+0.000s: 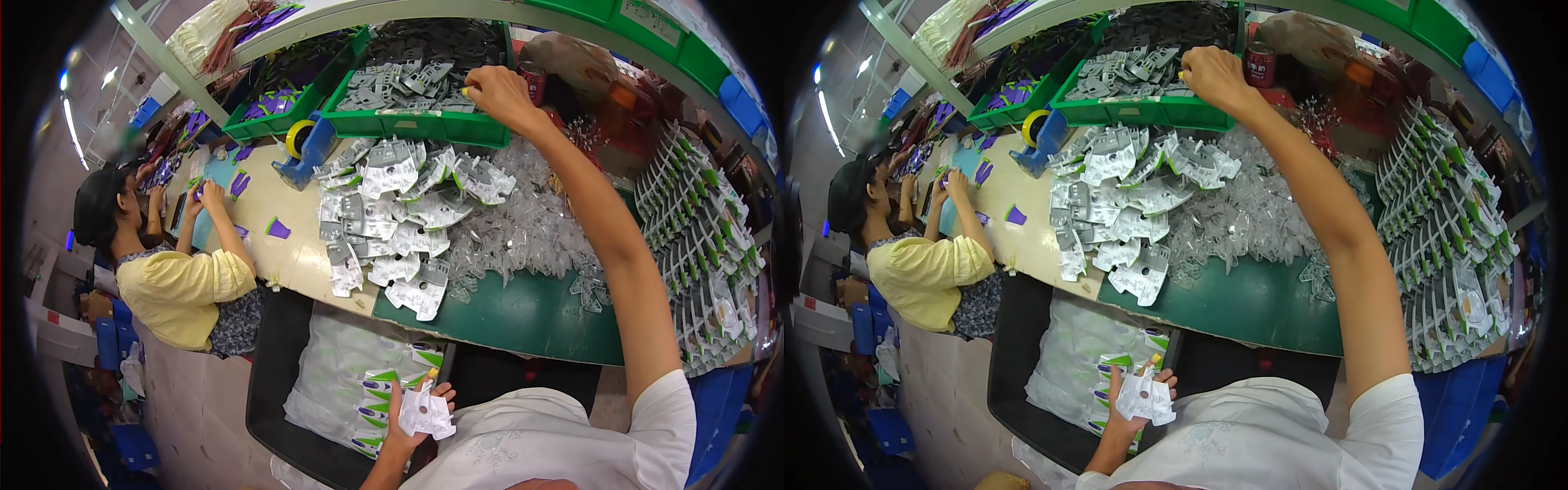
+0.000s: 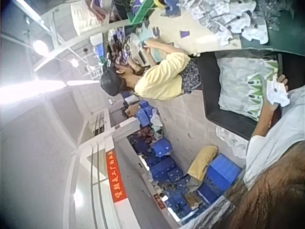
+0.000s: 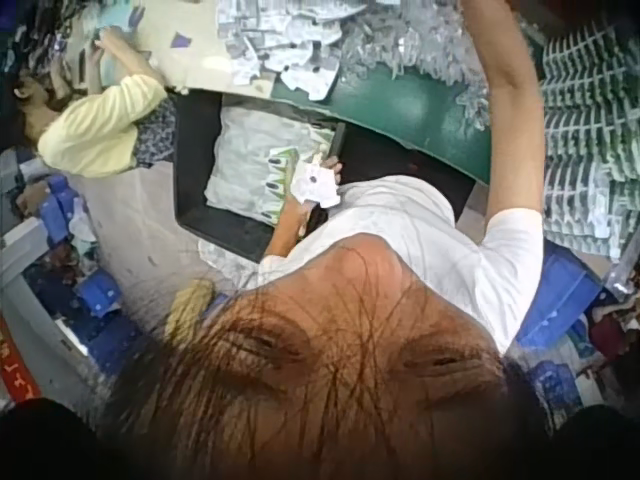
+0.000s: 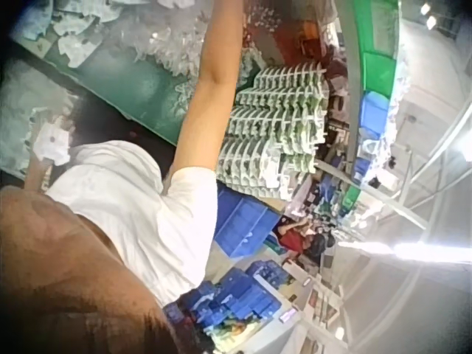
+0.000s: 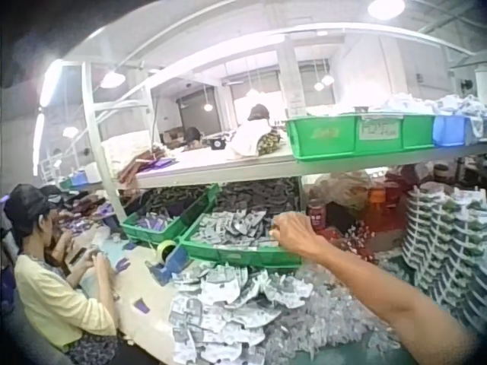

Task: The person assembles toy components by attaching small plastic pieces into plastic body panels by hand and arranges the completed parts into rows inside a storage bin.

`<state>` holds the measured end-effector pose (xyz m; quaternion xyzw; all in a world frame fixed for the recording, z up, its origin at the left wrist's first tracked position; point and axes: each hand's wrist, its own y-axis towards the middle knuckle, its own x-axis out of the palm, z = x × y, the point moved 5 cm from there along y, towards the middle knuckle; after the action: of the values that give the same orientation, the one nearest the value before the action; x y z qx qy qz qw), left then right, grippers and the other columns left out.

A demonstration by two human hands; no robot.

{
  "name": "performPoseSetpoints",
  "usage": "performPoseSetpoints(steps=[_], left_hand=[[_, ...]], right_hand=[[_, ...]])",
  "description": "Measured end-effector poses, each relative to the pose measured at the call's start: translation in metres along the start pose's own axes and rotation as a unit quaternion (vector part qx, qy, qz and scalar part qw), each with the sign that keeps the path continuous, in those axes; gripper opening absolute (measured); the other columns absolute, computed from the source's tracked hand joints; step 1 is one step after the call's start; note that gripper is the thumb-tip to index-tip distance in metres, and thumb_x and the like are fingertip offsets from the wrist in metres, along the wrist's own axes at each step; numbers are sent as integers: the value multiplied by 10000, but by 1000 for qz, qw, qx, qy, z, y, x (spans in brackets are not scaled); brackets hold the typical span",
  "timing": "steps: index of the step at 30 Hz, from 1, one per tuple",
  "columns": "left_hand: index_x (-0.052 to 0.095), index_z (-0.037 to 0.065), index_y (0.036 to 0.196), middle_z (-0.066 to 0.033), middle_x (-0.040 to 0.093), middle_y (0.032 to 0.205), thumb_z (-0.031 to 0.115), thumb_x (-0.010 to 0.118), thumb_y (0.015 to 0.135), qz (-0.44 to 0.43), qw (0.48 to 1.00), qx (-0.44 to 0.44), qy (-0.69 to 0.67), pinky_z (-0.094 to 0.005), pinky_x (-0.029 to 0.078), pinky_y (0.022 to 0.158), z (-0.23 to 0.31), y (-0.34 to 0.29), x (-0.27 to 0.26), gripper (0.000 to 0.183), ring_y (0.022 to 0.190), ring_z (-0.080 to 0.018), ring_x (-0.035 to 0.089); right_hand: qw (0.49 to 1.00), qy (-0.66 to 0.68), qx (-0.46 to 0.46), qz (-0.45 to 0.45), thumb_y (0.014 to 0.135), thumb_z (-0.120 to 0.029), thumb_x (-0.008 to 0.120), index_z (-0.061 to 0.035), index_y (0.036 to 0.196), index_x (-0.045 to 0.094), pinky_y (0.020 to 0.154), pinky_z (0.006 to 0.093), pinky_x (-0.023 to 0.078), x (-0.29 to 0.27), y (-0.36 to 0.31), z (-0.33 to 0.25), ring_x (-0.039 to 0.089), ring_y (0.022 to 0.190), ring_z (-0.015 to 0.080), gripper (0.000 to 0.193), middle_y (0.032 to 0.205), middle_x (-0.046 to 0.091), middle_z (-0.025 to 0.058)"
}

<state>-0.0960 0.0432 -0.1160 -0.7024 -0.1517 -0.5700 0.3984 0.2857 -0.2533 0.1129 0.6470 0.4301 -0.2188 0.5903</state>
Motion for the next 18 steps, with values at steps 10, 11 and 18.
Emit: performPoseSetpoints(steps=[10,11,18], left_hand=[[376,-56,1273,-255,456,1247,243,443,845,73,987,-91,107,-447,397,949,-12,32,26,526,1102,-370,503],[382,-54,1268,-251,460,1246,242,438,855,85,983,-93,132,-441,404,944,-12,35,17,511,1093,-352,513],[361,14,1295,-177,506,1202,220,404,888,35,975,-49,215,-376,434,914,-6,53,57,458,1062,-265,543]], right_hand=[[986,8,-8,-165,695,-203,652,-68,803,687,691,404,490,63,30,32,630,785,309,176,799,650,152],[988,-47,5,-148,685,-201,667,-77,815,688,711,404,497,56,31,26,633,818,309,180,843,655,150],[973,107,-103,-178,644,-131,675,-88,883,685,710,365,494,54,30,16,636,811,276,242,878,659,121]])
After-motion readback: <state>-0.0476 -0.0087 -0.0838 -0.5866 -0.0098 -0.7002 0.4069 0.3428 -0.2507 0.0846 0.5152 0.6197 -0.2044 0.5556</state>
